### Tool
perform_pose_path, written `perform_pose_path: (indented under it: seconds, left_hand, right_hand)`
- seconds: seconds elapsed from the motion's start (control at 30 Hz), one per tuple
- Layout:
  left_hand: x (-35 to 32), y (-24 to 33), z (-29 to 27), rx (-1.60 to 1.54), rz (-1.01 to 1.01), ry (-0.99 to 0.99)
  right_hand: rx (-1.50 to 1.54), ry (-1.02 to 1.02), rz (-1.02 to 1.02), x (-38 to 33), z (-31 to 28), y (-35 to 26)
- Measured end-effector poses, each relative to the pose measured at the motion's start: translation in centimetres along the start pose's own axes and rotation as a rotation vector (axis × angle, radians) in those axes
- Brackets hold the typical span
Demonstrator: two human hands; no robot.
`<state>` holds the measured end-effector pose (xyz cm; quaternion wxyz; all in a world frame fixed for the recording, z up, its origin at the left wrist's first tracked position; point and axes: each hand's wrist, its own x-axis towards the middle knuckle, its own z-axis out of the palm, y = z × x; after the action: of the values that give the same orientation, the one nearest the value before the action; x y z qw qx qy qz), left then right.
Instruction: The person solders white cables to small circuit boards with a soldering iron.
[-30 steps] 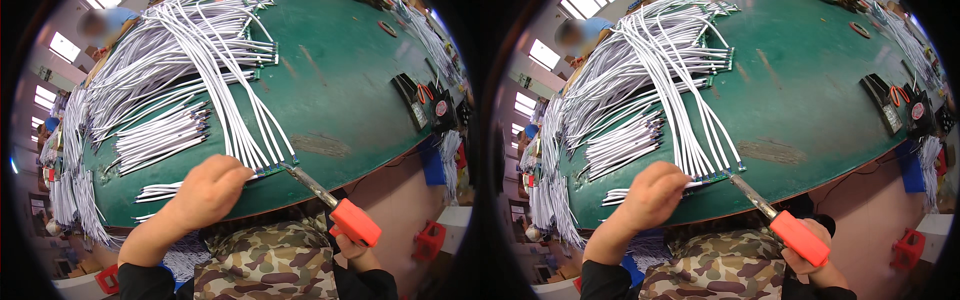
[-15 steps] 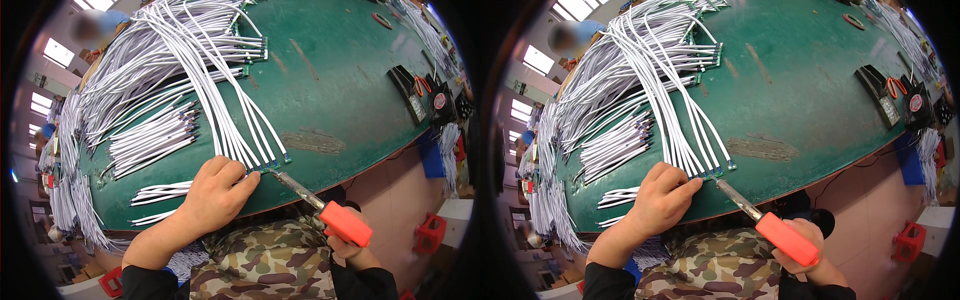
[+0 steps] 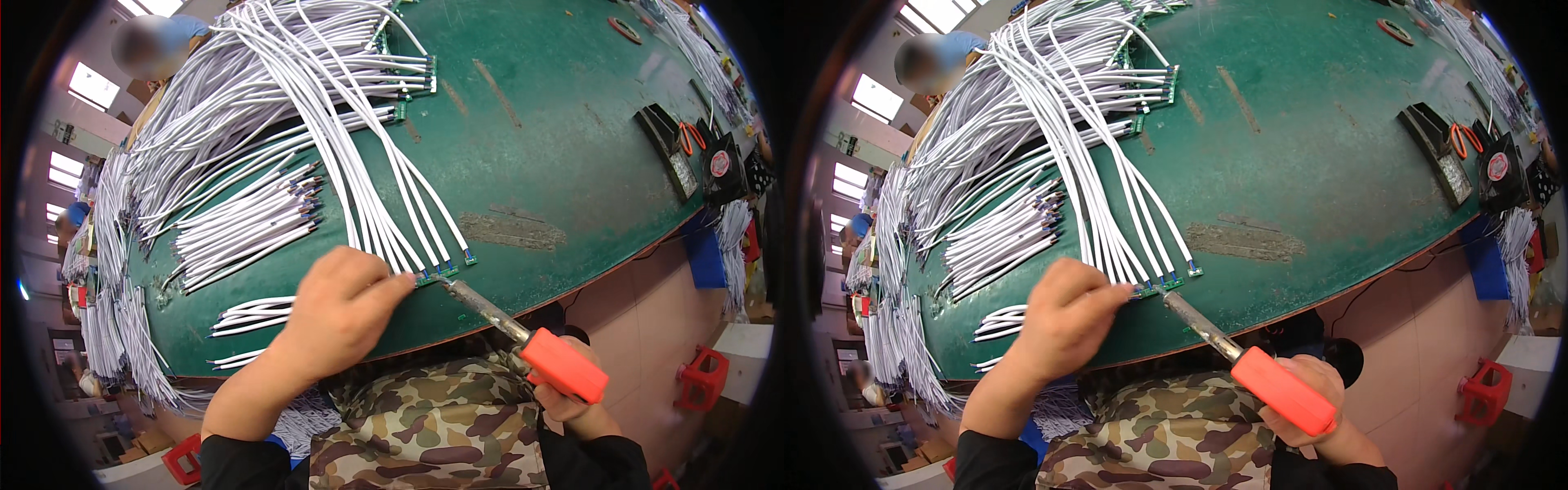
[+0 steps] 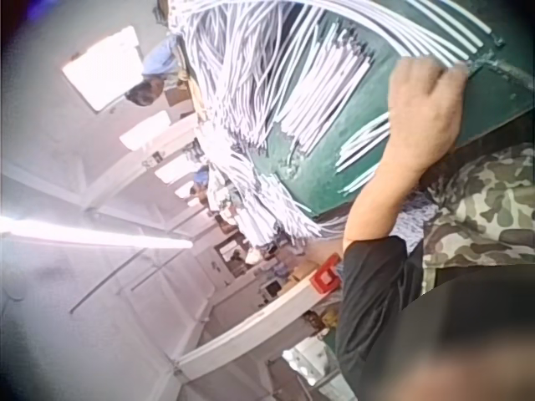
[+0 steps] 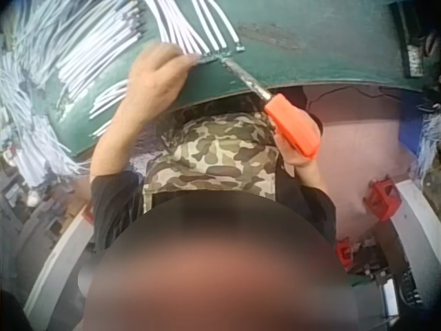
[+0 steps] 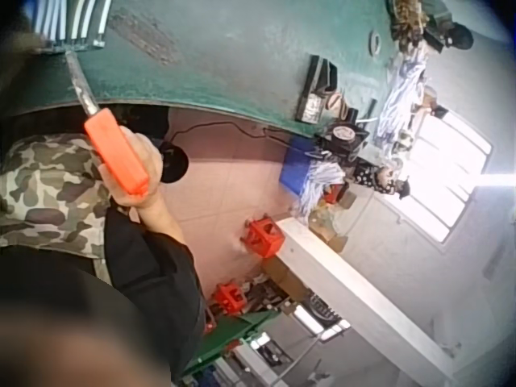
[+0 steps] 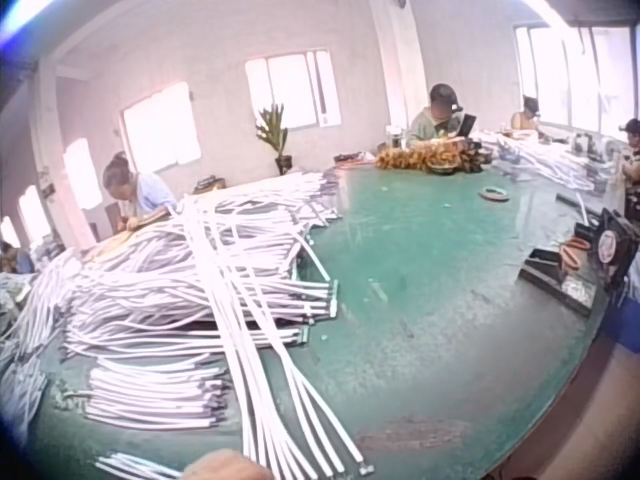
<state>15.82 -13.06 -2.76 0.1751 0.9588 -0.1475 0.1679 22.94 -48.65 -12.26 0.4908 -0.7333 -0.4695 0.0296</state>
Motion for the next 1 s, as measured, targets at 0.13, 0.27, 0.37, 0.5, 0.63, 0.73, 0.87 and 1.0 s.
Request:
perform_pose_path:
  seconds: [0.13,0.27,0.37,0.5,0.63,0.73,0.87,1.0]
  left_hand:
    - [-0.2,-0.4,-2.0,-0.075,-0.168,0.143]
    - [-0.6,-0.4,-2.2,-0.12,-0.212,0.11]
    - [-0.8,-0.2,-2.0,-0.157,-0.228,0.006]
    - [-0.7,0.0,-1.6,-0.143,-0.233,-0.107]
    - [-0.9,-0.2,-1.0,-0.039,-0.151,-0.085]
    - [-1.1,-0.2,-0.5,0.01,-0.099,-0.045]
    - [-1.3,-0.1,-0.3,0.063,-0.023,0.001]
    - [-1.3,-0.1,0.0,0.06,-0.019,0.011]
  right_hand:
    - [-0.041,0.018,-0.055,-0.3,0.0,0.3]
    - [-0.02,0.04,-0.001,-0.3,0.1,0.1]
    - [0.002,0.044,-0.01,-0.3,0.2,0.1]
    - [0.026,0.047,-0.013,-0.2,0.1,0.2]
    - [0.034,0.018,-0.007,0.0,0.0,0.0]
    - [0.058,-0.006,-0.016,0.4,0.2,-0.1]
    - [0.079,-0.027,-0.035,0.8,0.4,-0.2]
    - [0.176,-0.048,-0.018,2.2,0.4,-0.5]
